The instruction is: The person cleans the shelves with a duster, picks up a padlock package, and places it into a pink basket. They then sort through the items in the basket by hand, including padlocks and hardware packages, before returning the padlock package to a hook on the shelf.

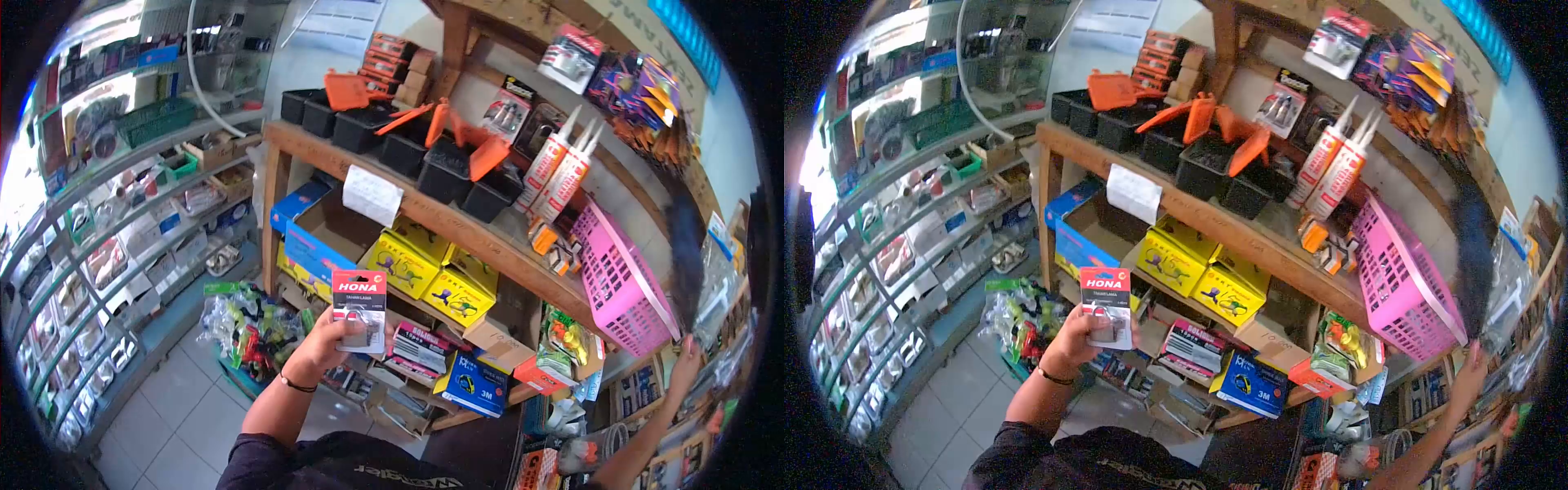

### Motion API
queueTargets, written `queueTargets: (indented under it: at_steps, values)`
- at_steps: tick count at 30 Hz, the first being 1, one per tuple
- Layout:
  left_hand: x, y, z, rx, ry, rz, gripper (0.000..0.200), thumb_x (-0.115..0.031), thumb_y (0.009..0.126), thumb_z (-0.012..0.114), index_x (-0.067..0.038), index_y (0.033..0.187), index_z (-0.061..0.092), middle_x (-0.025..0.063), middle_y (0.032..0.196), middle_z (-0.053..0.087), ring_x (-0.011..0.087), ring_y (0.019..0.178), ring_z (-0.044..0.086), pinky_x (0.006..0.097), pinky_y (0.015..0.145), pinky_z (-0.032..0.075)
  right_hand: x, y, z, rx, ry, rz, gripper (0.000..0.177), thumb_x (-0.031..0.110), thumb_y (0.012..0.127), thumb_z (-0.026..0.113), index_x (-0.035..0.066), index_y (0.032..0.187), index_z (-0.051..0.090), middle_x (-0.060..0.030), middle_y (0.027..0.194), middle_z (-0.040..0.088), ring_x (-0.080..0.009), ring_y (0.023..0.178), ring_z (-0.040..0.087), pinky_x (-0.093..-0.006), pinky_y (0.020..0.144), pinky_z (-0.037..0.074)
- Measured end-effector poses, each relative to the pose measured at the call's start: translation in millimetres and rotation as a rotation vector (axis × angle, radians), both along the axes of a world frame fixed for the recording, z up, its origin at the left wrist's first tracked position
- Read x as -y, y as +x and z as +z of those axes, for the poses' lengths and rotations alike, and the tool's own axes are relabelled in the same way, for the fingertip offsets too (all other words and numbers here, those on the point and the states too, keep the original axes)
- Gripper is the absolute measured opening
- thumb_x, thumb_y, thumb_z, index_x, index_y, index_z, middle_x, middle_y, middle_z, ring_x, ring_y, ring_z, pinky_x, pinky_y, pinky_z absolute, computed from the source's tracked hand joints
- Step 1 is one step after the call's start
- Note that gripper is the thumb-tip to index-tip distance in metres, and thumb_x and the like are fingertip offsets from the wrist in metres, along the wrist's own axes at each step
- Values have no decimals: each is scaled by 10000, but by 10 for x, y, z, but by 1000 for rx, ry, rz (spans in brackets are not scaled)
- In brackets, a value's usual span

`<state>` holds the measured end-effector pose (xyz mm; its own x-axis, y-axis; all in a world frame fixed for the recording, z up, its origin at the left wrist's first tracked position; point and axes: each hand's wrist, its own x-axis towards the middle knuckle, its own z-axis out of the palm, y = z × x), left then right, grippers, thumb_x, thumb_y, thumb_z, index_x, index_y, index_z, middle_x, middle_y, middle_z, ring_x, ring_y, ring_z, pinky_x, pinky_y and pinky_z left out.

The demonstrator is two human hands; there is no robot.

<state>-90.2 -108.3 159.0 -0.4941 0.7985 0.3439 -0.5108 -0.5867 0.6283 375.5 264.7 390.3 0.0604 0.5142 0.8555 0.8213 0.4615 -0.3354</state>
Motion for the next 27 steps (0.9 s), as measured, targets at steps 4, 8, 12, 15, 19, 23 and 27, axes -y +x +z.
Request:
queueTargets:
  at_steps: [4,8,12,15,19,23,27]
  values:
    - [81,-54,-219,224,-2,-76,385,-174,733,556,24,1058,493,202,910,593,347,812,611,458,662,522,452,-177,-1463,-274,205,133,397,284,898,495,-28,1143,475,-174,982,575,-236,830,574,-321,758,464]
    - [-28,-29,-479,280,-70,-85,432,-296,787,535,4,1093,490,181,971,589,367,837,603,479,634,517,1487,-1049,-3085,-667,-554,648,93,186,850,518,98,875,532,-13,673,542,-97,514,505,-227,406,406]
    - [-259,43,-630,447,9,-87,608,-563,837,384,-66,1184,441,168,1037,577,357,873,590,508,674,496,2629,-1717,-3573,-213,-1261,1086,313,262,845,578,84,589,604,10,534,554,-60,511,488,-227,474,393]
    - [-363,141,-768,763,26,-173,646,-606,848,304,-83,1211,416,175,1036,574,361,874,585,527,716,481,2860,-1752,-3505,131,-1140,1050,269,254,803,648,16,698,577,-4,535,536,-55,490,444,-227,462,375]
    - [-412,180,-1062,893,399,-352,713,-653,830,255,-89,1229,432,187,1103,554,376,916,572,529,765,470,2734,-1442,-3751,151,-1276,924,300,271,790,658,12,697,537,-42,541,517,-68,515,447,-256,472,390]
    - [-314,228,-1237,1003,528,-395,676,-631,839,283,-116,1261,401,197,1188,506,399,1035,513,539,819,443,2736,-1256,-3610,247,-1434,823,290,249,792,657,5,705,528,-62,590,542,-75,559,452,-258,513,396]
    - [-135,297,-983,637,282,-192,728,-651,780,419,-124,1280,373,192,1218,481,401,1104,466,537,908,384,2821,-1216,-3642,326,-1396,1012,304,269,809,640,2,712,533,-46,601,543,-75,554,456,-247,516,396]
